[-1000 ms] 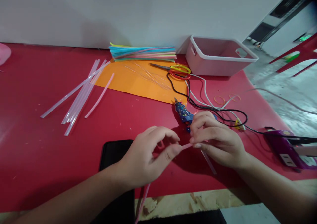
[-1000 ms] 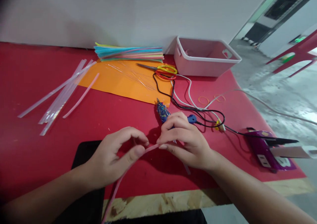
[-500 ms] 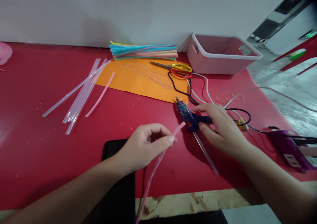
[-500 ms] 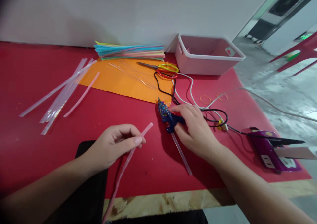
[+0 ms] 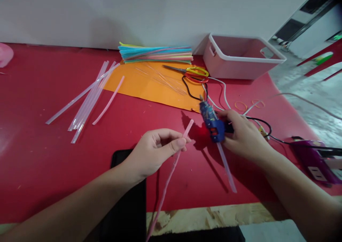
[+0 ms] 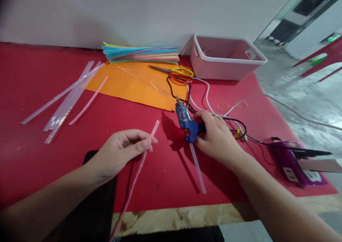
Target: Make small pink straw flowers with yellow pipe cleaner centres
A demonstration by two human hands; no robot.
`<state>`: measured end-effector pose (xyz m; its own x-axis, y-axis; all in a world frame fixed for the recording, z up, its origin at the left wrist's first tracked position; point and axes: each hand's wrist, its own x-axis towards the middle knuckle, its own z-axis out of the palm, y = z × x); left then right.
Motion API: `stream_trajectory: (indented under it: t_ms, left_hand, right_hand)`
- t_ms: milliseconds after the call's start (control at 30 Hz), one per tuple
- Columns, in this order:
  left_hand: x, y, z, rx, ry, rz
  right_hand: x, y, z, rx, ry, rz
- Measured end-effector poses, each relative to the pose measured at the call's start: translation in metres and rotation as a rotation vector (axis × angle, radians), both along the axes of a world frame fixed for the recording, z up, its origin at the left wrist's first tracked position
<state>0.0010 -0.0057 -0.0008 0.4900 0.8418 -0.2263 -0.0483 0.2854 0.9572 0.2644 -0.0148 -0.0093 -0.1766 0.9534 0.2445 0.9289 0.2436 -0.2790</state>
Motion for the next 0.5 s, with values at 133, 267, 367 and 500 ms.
stream_trajectory:
  t_ms: [133,267,367,500]
  left_hand:
    - [0.001,0.0,0.001,-0.018,-0.012,0.044]
    - [0.001,-0.001,0.002,-0.051,-0.004,0.036]
    - [0.001,-0.002,0.003,-0.067,-0.028,0.029]
    - [0.001,-0.001,0.004,-0.074,-0.071,0.029]
  right_hand:
    - [0.002,-0.004,0.008,0.049,0.267,-0.069]
    - [0.003,-0.01,0.011,0.052,0.351,0.161]
    - [-0.001,-0.015,0.012,0.029,0.323,0.278]
    - [-0.007,-0.016,0.01,0.048,0.314,0.343]
